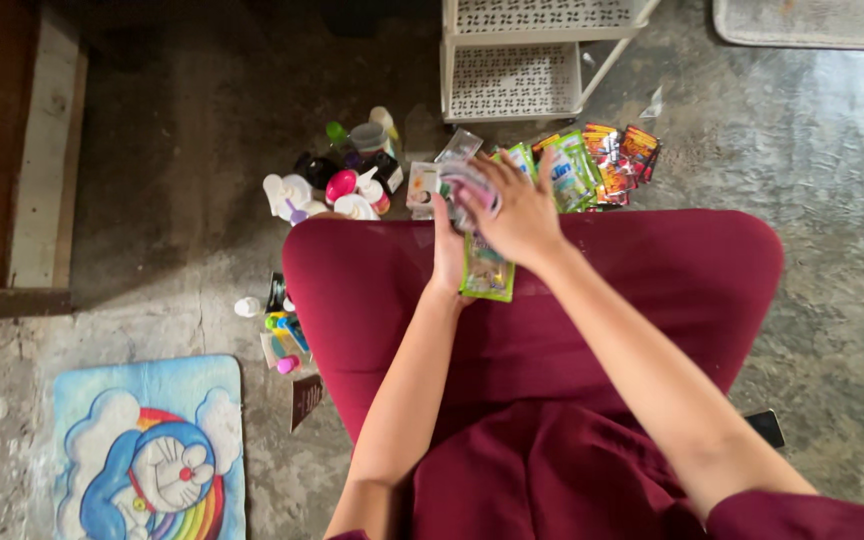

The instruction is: The person sits on the floor and wipes small green packets with a pink cloth. They repeatedly pick up a packet, wipe it thoroughly, and place it onto a white plastic shelf nearby.

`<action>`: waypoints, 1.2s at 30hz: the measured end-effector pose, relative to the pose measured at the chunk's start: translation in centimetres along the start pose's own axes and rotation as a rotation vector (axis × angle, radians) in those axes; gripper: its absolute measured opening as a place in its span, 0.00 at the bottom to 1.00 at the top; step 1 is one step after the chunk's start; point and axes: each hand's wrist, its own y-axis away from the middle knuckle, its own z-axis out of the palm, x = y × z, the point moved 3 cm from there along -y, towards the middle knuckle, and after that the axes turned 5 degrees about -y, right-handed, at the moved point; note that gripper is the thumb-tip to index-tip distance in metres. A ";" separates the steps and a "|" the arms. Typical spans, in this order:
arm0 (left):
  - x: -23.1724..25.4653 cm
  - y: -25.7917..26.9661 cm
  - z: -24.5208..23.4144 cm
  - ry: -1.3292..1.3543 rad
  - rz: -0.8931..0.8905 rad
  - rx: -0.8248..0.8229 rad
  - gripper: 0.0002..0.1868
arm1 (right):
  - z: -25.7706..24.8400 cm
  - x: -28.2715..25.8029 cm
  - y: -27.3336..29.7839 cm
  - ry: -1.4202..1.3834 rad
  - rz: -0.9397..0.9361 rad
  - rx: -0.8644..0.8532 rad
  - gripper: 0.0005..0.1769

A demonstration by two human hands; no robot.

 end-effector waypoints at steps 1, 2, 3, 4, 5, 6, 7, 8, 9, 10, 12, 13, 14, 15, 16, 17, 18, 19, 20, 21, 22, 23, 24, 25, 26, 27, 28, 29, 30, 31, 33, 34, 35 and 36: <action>0.1 0.1 0.4 -0.018 -0.046 -0.010 0.51 | -0.2 1.3 0.0 0.059 0.068 -0.119 0.24; 0.4 0.4 0.8 -0.037 -0.087 -0.015 0.51 | -0.5 2.6 0.1 0.114 0.132 -0.239 0.22; 0.8 0.6 1.3 -0.056 -0.128 -0.020 0.51 | -0.7 3.6 0.3 0.168 0.197 -0.359 0.24; 1.3 0.8 1.7 -0.067 -0.142 -0.012 0.51 | -1.2 3.8 0.6 -0.026 0.158 -0.277 0.22; 1.7 1.0 2.0 -0.079 -0.156 -0.003 0.50 | -1.7 3.9 1.2 -0.219 0.118 -0.194 0.22; 1.8 1.1 2.4 -0.083 -0.170 0.008 0.50 | -2.0 3.9 1.8 -0.409 0.080 -0.115 0.24; 1.9 1.1 2.8 -0.054 -0.188 -0.040 0.49 | -2.0 4.1 2.2 -0.534 0.152 -0.114 0.24; 2.0 1.0 3.1 -0.027 -0.202 -0.085 0.48 | -2.1 4.2 2.7 -0.662 0.221 -0.113 0.23; 1.9 1.1 3.3 -0.001 -0.216 -0.130 0.47 | -2.1 4.3 3.1 -0.789 0.292 -0.112 0.23; 1.6 1.1 3.2 -0.070 -0.233 -0.134 0.43 | -2.2 4.3 3.0 -0.770 0.257 -0.096 0.21; 0.7 0.9 2.5 -0.211 -0.270 -0.145 0.35 | -2.5 4.3 2.6 -0.732 0.188 -0.060 0.16; 0.4 0.8 1.8 -0.219 -0.313 -0.142 0.32 | -2.3 4.4 2.5 -0.752 0.223 -0.055 0.16; 0.0 0.6 1.1 -0.227 -0.357 -0.140 0.30 | -2.1 4.6 2.3 -0.772 0.260 -0.050 0.16; -0.4 0.3 0.3 -0.234 -0.401 -0.139 0.27 | -1.7 4.9 2.2 -0.791 0.296 -0.045 0.16; -0.7 0.1 -0.6 -0.261 -0.391 -0.106 0.27 | -1.3 5.2 2.4 -0.842 0.349 -0.034 0.15; -0.9 0.0 -1.4 -0.288 -0.381 -0.074 0.27 | -0.6 5.6 2.5 -0.892 0.401 -0.022 0.15; -1.1 -0.1 -2.0 -0.313 -0.371 -0.041 0.26 | 0.0 6.2 2.8 -0.942 0.454 -0.011 0.15; -1.3 -0.1 -2.2 -0.314 -0.378 -0.087 0.27 | 0.9 6.6 2.7 -0.984 0.478 -0.015 0.15; -1.3 -0.2 -2.2 -0.315 -0.384 -0.133 0.28 | 1.6 7.0 2.3 -1.026 0.500 -0.018 0.15; -1.1 -0.1 -1.9 -0.315 -0.390 -0.180 0.29 | 1.9 7.7 2.0 -1.068 0.523 -0.022 0.15; -1.0 0.3 -1.3 -0.274 -0.371 -0.263 0.31 | 0.9 8.6 1.7 -1.222 0.436 -0.006 0.14; -0.7 0.9 -0.5 -0.232 -0.351 -0.346 0.33 | -0.6 9.5 1.3 -1.373 0.345 0.010 0.14; -0.4 1.5 0.4 -0.191 -0.331 -0.428 0.37 | -1.7 9.5 1.1 -1.522 0.250 0.028 0.13; -0.3 1.7 1.2 -0.155 -0.331 -0.392 0.37 | -2.5 10.4 1.3 -1.593 0.576 0.241 0.17; -0.3 1.8 2.0 -0.122 -0.329 -0.357 0.38 | -3.5 10.9 1.9 -1.626 0.895 0.474 0.23; -0.2 1.8 2.5 -0.088 -0.325 -0.321 0.39 | -4.4 10.0 1.8 -1.564 0.695 0.532 0.21; 0.0 1.6 2.7 -0.048 -0.257 -0.268 0.40 | -5.2 9.0 2.4 -1.488 0.508 0.584 0.20; 0.2 1.2 2.7 -0.008 -0.189 -0.214 0.42 | -6.0 8.0 3.1 -1.405 0.323 0.632 0.19; 0.5 0.6 2.6 0.026 -0.120 -0.166 0.44 | -5.0 6.4 4.2 -1.402 0.402 0.520 0.18; 0.6 0.5 2.5 0.064 -0.041 -0.181 0.45 | -3.4 4.0 6.2 -1.395 0.478 0.406 0.18; 0.7 0.1 1.9 0.139 0.113 -0.215 0.50 | -2.1 -1.1 8.5 -0.267 0.040 0.136 0.11; 0.8 0.1 1.7 0.227 0.121 -0.335 0.49 | -1.2 -3.6 9.8 -0.266 -0.203 0.124 0.15; 0.9 0.1 1.5 0.314 0.129 -0.455 0.48 | -0.5 -5.4 10.6 -0.264 -0.447 0.108 0.27; 0.9 0.6 1.2 0.404 0.143 -0.566 0.48 | -0.2 -5.2 10.5 -0.228 -0.394 0.068 0.29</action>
